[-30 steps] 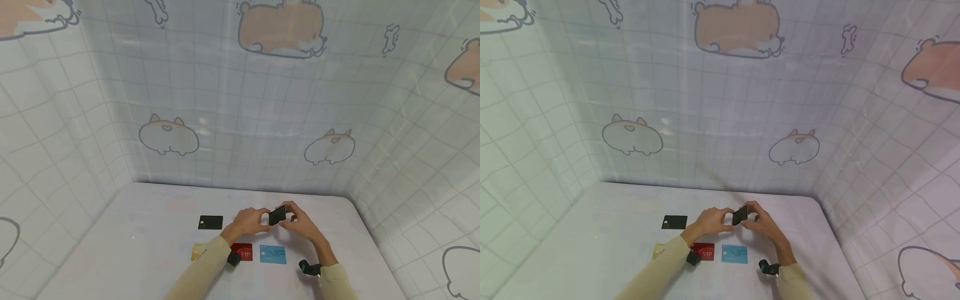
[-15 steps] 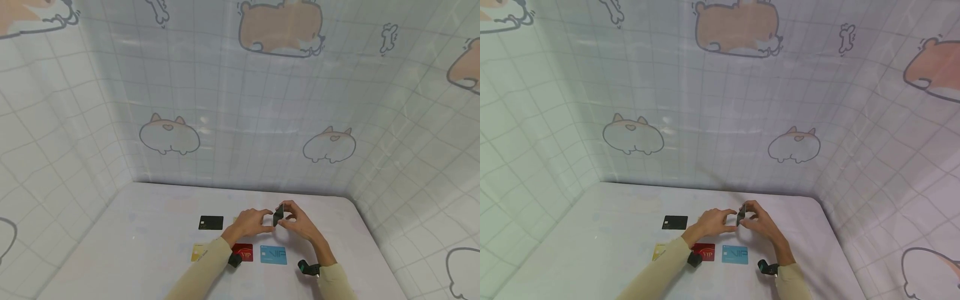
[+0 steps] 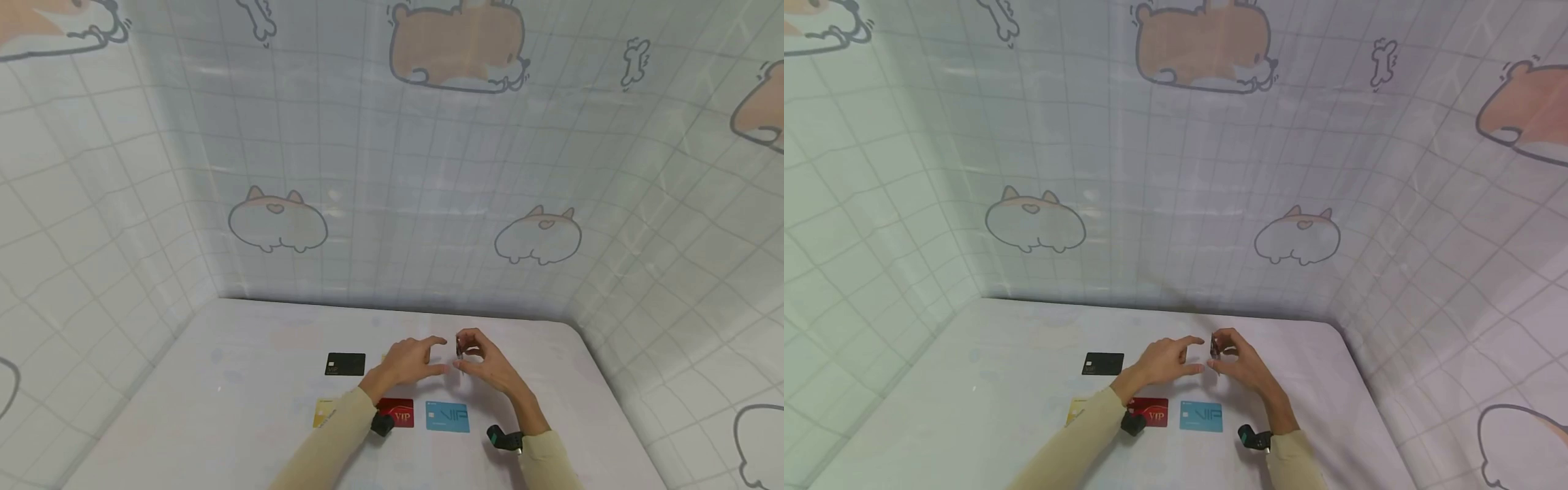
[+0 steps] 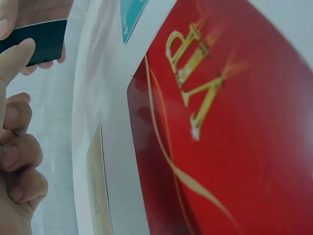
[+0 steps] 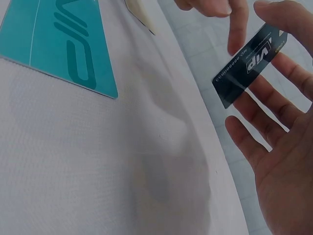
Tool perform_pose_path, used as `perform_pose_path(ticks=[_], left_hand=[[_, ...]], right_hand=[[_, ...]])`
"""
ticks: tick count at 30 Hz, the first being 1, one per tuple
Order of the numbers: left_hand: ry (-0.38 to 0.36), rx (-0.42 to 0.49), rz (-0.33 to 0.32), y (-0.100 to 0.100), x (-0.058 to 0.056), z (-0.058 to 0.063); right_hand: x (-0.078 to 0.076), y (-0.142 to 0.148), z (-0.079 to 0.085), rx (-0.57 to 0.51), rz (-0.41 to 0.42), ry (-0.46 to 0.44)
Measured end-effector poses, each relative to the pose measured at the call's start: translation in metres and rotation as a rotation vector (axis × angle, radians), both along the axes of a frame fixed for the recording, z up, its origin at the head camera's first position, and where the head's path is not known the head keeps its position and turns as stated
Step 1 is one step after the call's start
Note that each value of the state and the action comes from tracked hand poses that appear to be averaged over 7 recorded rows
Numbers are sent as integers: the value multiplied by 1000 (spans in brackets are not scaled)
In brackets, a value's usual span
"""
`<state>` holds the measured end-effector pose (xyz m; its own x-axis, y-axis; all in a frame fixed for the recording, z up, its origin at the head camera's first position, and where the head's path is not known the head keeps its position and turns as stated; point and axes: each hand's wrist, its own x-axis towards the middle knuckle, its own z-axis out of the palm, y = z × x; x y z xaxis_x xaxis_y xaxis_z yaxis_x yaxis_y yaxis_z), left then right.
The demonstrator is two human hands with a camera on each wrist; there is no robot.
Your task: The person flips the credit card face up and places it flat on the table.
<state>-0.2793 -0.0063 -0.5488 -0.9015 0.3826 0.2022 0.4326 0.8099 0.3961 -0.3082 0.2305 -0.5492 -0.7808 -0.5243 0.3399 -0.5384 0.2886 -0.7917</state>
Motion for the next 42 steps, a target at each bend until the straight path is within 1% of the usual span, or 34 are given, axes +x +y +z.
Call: perform_pose_path(ticks=[3, 5, 9, 12, 16, 21, 27, 33, 42], left_hand=[[-3, 42, -19, -2, 0, -1], [-9, 66, -32, -3, 1, 1], [-38, 142, -74, -5, 4, 5], [-53, 211, -112, -6, 6, 8], [-52, 264, -142, -8, 6, 8], [-56, 277, -145, -8, 5, 7], [-47, 247, -124, -7, 6, 9], [-48, 230, -100, -7, 7, 9], [-49, 184, -101, -15, 2, 10]], right_hand=[[-8, 2, -11, 17, -22, 4], [-6, 2, -8, 38, -40, 13], [-4, 2, -4, 69, -68, 24], [-3, 3, -2, 92, -72, 34], [-4, 5, 0, 141, -65, 66], [-4, 5, 4, 191, -64, 86], [-6, 2, 4, 260, -68, 99], [-4, 0, 3, 286, -69, 72], [4, -6, 10, 323, -88, 36]])
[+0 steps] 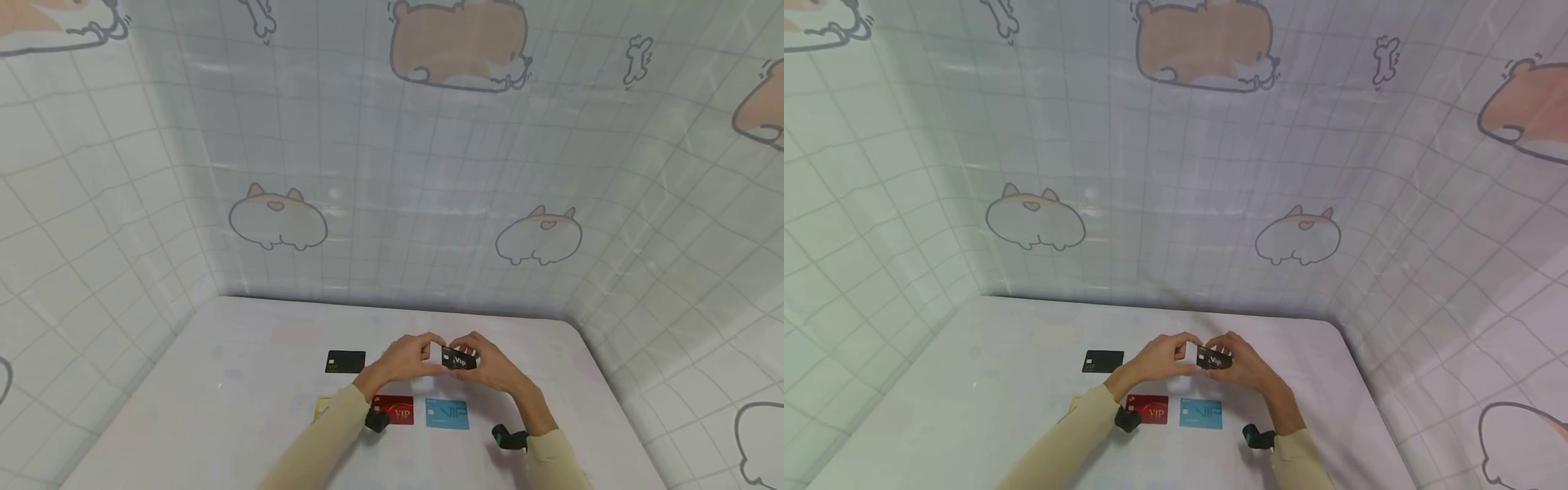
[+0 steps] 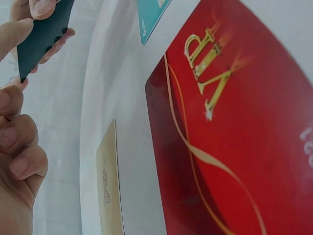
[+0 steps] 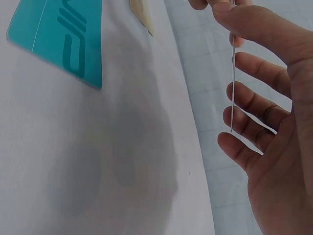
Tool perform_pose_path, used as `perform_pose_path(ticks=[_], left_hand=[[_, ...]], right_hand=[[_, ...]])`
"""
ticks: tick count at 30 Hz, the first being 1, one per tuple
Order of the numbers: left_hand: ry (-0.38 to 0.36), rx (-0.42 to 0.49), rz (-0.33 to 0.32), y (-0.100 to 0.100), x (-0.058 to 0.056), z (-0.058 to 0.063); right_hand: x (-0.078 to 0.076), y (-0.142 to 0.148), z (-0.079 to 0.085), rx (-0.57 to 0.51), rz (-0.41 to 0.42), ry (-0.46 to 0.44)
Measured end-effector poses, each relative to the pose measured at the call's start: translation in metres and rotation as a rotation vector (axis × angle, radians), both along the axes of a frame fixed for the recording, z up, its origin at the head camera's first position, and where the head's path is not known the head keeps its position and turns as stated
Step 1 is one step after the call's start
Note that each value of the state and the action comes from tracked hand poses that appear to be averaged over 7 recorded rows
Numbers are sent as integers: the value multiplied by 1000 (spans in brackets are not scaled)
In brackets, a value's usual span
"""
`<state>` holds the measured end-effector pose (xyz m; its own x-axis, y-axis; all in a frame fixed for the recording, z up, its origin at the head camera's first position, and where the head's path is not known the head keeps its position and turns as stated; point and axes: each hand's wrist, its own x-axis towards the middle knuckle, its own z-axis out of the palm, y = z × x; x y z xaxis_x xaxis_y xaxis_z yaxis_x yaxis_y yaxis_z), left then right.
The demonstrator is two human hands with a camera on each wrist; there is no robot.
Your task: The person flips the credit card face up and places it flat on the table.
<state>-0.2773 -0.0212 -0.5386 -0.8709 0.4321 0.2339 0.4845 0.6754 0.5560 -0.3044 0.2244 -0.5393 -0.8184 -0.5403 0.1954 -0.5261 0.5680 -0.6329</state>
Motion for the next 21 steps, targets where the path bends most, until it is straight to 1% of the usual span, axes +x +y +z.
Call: perform_pose_path(ticks=[6, 15, 21], left_hand=[[-16, -55, 18, 0, 1, 2], [-20, -168, 91, -1, -4, 0], [-29, -203, 130, 1, -9, -4]], right_hand=[[2, 5, 4, 35, 13, -12], [-9, 10, -4, 135, -56, -15], [-18, 11, -8, 158, -75, -7]])
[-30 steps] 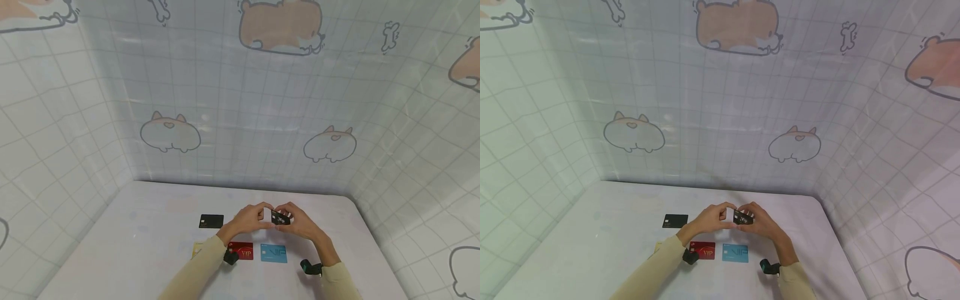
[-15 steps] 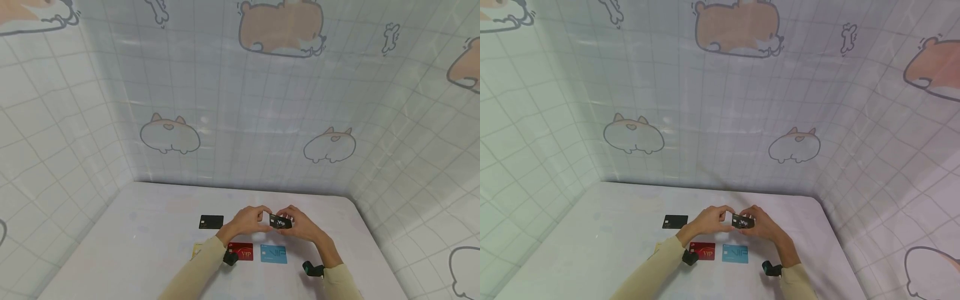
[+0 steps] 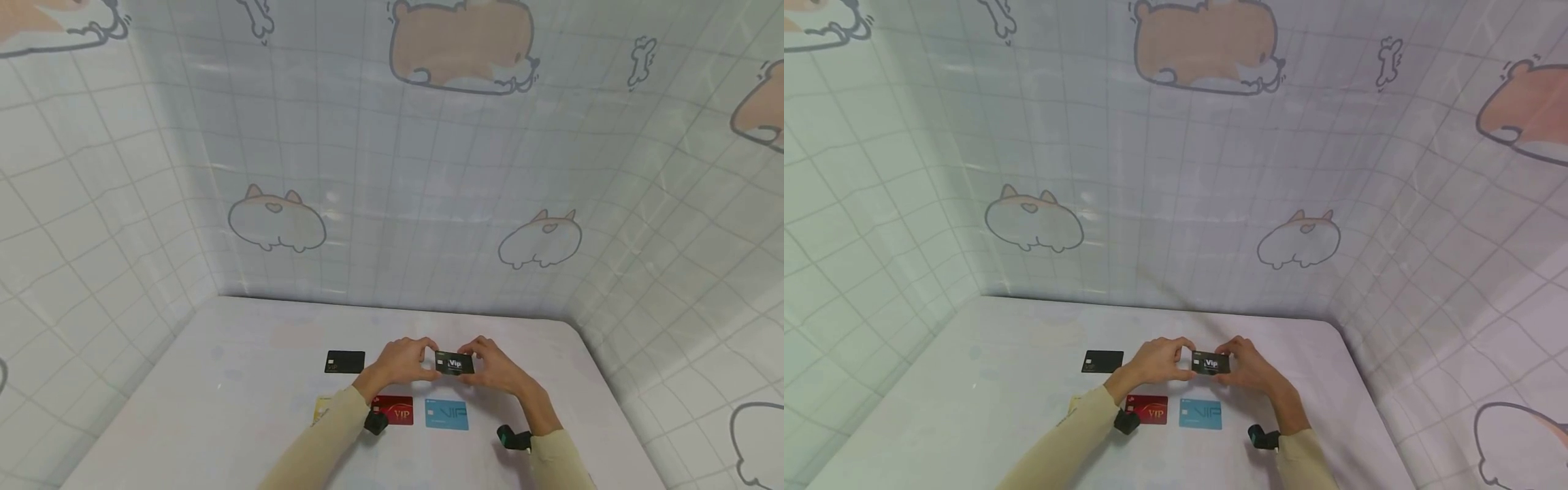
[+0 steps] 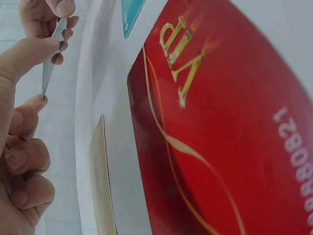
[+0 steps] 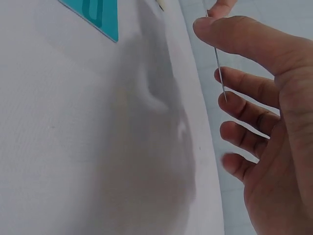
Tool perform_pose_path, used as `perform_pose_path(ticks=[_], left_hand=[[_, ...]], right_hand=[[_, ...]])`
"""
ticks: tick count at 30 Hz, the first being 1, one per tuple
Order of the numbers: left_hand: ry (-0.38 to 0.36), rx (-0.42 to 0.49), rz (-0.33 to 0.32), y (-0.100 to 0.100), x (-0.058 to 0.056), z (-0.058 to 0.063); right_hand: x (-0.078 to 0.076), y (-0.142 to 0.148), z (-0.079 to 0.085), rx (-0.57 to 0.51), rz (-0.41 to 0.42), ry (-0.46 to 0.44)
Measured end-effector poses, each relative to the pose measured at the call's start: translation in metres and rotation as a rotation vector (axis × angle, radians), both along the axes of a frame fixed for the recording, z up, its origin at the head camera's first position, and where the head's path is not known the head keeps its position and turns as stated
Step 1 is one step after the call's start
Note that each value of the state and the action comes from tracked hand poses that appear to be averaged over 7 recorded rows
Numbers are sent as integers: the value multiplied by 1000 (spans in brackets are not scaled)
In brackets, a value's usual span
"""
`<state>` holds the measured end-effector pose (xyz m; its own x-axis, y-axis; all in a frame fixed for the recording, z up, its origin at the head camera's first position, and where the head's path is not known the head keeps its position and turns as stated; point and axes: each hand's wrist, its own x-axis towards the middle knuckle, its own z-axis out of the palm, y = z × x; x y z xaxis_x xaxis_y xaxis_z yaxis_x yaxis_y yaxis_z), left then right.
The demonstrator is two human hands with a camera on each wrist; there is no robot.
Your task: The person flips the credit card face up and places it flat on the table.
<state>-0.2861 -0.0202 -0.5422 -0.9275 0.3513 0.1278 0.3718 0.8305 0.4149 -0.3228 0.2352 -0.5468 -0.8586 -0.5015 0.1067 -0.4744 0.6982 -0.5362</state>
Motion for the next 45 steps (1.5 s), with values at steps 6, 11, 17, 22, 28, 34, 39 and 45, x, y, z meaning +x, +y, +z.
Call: perform_pose_path(ticks=[6, 11, 17, 22, 28, 34, 39, 45], left_hand=[[-26, -28, 20, -1, 0, -2], [-72, -44, 30, -1, 0, -3], [-89, -97, 49, 2, -1, -7], [-81, -120, 55, 3, -1, -8], [-73, -120, 51, 2, 0, -8], [-85, -91, 57, 3, 1, -10], [-92, -74, 59, 3, 2, -9], [-85, -78, 63, 4, 3, -9]], right_hand=[[-3, 1, -7, -31, -6, -24], [-5, 1, -17, -59, -6, -45], [-4, -3, -23, -79, -19, -58], [-4, -6, -25, -64, -25, -55], [0, -8, -22, -75, -23, -62], [1, -7, -20, -75, -16, -52], [1, -7, -21, -64, -10, -38], [2, -7, -21, -71, 7, -43]])
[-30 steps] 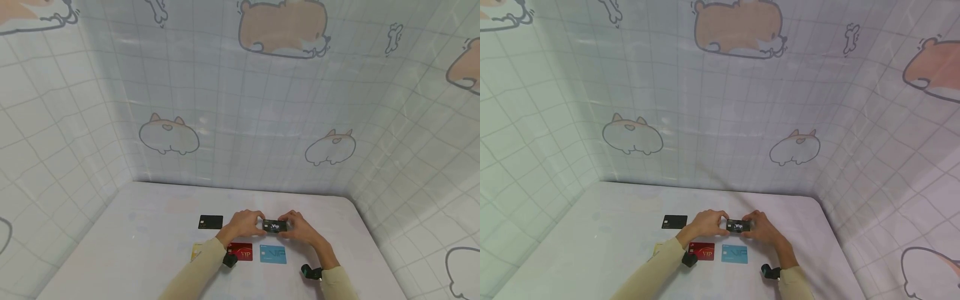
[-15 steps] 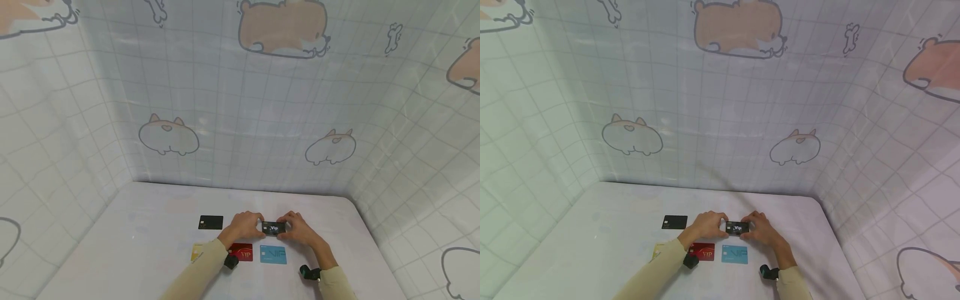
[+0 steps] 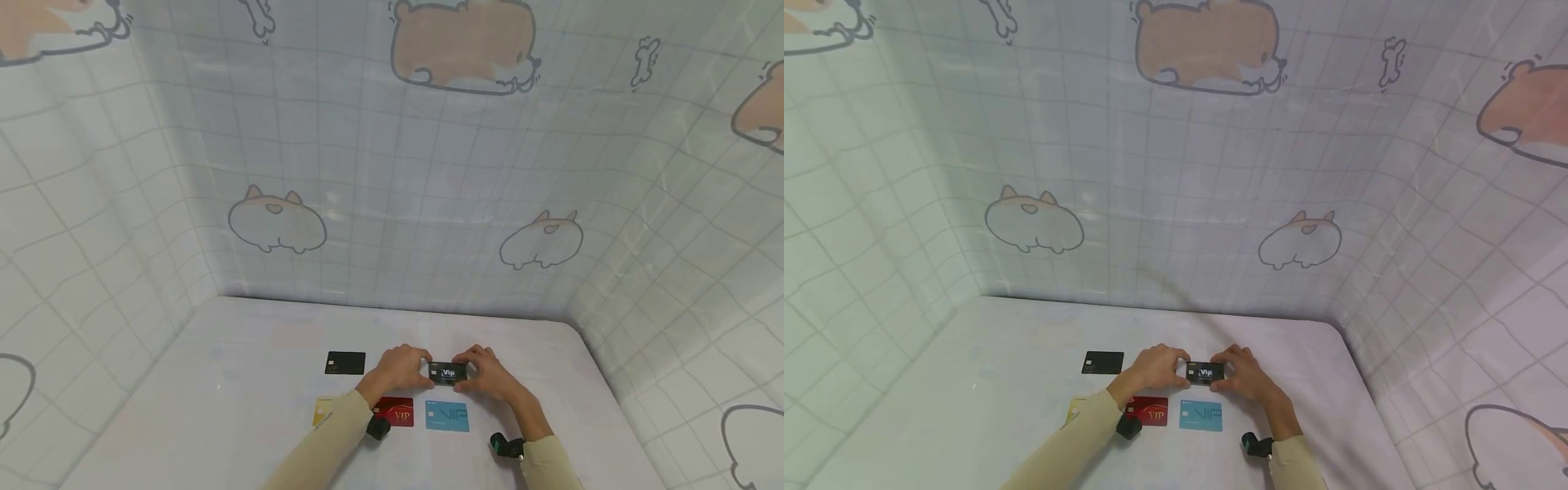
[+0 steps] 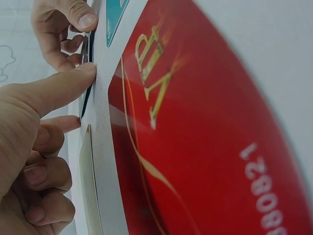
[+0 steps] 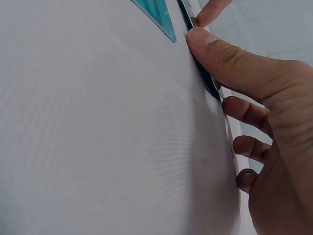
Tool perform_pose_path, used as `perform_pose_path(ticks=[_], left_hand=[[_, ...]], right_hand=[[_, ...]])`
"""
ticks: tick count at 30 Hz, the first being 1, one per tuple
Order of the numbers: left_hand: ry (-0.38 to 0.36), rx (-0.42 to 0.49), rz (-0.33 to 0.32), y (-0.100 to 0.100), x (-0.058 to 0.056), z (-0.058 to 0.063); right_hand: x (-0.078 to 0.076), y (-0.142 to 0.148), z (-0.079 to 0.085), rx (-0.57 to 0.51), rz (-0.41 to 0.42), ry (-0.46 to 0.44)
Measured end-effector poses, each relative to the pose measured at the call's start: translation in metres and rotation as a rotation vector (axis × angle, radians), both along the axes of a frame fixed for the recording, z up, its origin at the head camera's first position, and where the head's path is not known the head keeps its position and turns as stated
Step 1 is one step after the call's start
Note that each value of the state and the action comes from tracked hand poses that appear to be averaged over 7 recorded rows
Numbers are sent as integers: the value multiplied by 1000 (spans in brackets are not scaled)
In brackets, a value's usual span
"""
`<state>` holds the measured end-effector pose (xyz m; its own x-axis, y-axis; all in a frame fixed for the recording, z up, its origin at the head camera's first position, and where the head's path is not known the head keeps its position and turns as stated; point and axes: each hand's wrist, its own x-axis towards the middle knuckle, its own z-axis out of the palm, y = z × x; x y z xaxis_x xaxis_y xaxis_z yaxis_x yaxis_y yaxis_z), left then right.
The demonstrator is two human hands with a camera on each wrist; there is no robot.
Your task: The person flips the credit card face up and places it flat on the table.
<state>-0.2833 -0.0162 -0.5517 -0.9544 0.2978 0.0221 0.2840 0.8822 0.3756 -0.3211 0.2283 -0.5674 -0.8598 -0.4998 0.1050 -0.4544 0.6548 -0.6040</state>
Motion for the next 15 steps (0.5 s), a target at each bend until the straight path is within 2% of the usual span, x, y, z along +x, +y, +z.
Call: perform_pose_path(ticks=[15], left_hand=[[9, -14, 1, -2, -2, 2]], right_hand=[[-3, -2, 2, 44, -15, 10]])
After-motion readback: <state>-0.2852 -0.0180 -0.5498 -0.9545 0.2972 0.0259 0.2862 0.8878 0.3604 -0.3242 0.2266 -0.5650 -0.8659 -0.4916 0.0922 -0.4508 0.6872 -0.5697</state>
